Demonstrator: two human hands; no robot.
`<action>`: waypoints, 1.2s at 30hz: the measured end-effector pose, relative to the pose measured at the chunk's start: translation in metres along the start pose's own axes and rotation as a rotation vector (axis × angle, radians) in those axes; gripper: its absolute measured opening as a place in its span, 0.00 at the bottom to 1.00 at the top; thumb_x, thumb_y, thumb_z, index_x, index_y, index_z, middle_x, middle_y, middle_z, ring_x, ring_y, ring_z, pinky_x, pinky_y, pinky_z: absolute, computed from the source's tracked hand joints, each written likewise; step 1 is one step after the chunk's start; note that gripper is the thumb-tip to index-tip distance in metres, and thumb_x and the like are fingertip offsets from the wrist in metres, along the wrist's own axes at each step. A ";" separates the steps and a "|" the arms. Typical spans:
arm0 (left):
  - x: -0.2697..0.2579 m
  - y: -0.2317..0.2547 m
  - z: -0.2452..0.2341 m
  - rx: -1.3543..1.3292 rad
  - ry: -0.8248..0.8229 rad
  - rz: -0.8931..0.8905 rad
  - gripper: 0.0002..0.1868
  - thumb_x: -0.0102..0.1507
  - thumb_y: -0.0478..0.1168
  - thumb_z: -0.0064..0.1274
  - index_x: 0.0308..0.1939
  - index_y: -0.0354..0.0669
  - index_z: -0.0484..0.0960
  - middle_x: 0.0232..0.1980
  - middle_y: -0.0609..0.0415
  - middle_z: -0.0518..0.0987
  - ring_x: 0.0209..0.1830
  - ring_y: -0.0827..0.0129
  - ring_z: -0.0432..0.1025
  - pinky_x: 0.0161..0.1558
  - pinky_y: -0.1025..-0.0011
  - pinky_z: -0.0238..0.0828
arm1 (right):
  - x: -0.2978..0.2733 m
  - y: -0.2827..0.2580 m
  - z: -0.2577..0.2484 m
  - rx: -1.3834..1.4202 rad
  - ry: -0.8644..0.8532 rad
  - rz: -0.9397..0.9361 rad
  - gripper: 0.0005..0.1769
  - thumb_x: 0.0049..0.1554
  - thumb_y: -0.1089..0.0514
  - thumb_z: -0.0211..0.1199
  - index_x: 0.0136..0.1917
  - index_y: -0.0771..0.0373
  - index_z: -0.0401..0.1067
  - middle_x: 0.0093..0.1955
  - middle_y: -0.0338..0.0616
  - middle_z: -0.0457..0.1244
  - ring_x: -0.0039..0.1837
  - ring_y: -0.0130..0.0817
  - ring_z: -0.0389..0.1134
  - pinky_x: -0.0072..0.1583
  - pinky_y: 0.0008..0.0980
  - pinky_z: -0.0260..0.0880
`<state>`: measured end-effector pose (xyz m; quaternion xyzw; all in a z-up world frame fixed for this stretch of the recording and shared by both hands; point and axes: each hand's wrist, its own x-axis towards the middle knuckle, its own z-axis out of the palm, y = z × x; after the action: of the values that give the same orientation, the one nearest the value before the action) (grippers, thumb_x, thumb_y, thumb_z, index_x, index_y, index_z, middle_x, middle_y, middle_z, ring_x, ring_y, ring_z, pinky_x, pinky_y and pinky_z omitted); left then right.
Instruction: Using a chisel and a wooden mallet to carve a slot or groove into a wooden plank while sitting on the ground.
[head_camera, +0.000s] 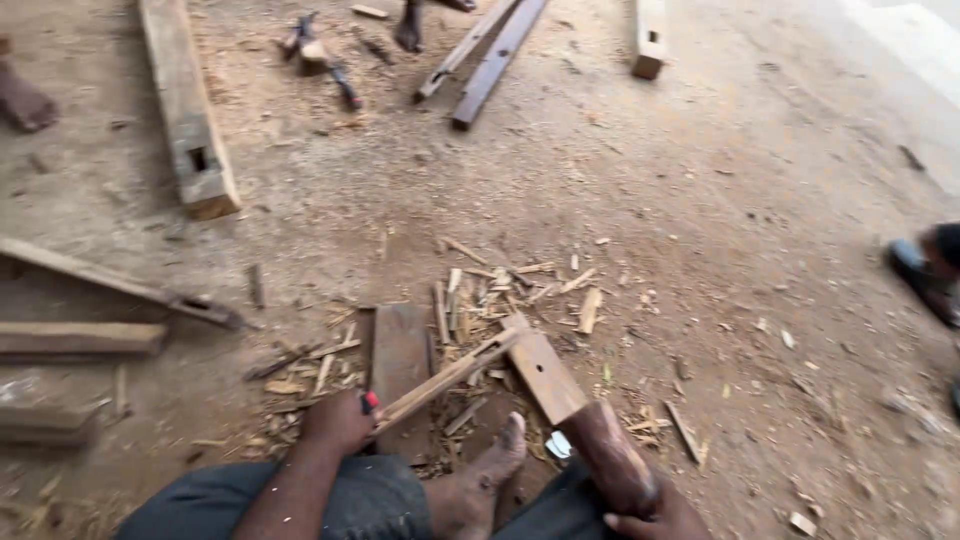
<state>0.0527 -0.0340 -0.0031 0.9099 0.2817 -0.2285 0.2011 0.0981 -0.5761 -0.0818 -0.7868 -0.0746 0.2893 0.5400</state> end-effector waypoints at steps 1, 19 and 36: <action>0.001 -0.003 0.003 -0.005 0.014 -0.016 0.21 0.59 0.59 0.59 0.51 0.57 0.84 0.49 0.51 0.85 0.52 0.55 0.79 0.55 0.55 0.76 | 0.008 -0.002 -0.006 -0.001 -0.017 -0.013 0.59 0.39 0.54 0.85 0.76 0.61 0.57 0.66 0.49 0.69 0.70 0.37 0.67 0.70 0.37 0.61; -0.067 -0.014 -0.038 -1.181 0.256 0.360 0.19 0.63 0.46 0.63 0.54 0.44 0.77 0.47 0.56 0.78 0.47 0.71 0.75 0.49 0.69 0.79 | -0.047 -0.028 -0.011 -0.048 0.124 0.400 0.46 0.41 0.62 0.80 0.70 0.69 0.67 0.63 0.53 0.70 0.65 0.39 0.69 0.67 0.40 0.65; -0.048 -0.017 -0.024 -1.181 0.137 0.467 0.12 0.60 0.33 0.63 0.47 0.43 0.82 0.41 0.60 0.79 0.43 0.77 0.77 0.47 0.76 0.83 | -0.060 -0.124 0.027 -0.259 0.296 0.590 0.26 0.49 0.57 0.76 0.57 0.70 0.71 0.38 0.48 0.67 0.34 0.35 0.64 0.38 0.37 0.68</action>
<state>0.0141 -0.0292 0.0377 0.6958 0.1665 0.0736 0.6947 0.0585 -0.5299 0.0443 -0.8698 0.1991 0.3039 0.3340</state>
